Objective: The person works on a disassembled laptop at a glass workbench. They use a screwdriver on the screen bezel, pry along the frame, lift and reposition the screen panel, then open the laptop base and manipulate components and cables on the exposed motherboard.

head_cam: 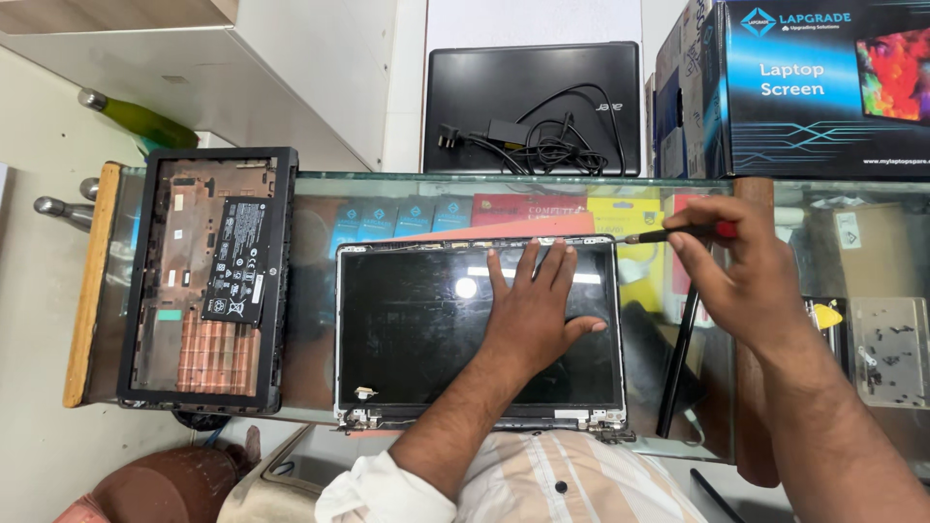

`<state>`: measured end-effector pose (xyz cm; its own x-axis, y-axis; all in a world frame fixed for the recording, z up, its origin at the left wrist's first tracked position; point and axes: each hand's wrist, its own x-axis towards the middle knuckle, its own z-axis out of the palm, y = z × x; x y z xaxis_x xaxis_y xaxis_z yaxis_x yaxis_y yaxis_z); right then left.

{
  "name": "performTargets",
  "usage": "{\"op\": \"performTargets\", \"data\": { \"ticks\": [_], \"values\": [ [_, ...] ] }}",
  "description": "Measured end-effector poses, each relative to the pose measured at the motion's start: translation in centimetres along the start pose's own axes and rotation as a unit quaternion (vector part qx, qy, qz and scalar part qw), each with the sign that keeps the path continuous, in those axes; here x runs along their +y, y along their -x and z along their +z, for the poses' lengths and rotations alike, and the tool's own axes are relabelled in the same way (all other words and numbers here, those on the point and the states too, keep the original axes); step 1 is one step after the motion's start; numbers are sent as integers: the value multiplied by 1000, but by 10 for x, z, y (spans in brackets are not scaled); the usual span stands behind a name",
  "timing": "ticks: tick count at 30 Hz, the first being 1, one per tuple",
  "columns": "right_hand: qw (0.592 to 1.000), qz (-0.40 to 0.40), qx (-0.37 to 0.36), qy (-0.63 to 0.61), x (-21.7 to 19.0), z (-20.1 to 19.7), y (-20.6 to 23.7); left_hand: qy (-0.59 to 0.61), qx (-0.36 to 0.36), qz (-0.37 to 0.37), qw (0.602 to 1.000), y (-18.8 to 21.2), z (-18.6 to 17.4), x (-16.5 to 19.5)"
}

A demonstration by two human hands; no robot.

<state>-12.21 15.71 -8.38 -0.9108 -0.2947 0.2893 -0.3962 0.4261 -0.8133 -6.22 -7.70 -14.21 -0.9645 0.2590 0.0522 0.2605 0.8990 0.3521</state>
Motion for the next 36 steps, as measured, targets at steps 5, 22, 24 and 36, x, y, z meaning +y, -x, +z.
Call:
{"op": "performTargets", "data": {
  "ticks": [5, 22, 24, 36],
  "values": [
    [993, 0, -39, 112, -1, 13, -19, -29, -45, -13, 998, -7, 2, 1],
    [973, 18, -145, 177, -5, 35, -44, -35, -116, -22, 992, -13, -6, 2],
    [965, 12, -141, 219, -6, 38, -46, -37, -119, -23, 992, -12, -6, 1],
    [980, -54, -115, 154, -1, 51, -49, -37, -102, -17, 994, -12, -10, 2]
  ]
}}
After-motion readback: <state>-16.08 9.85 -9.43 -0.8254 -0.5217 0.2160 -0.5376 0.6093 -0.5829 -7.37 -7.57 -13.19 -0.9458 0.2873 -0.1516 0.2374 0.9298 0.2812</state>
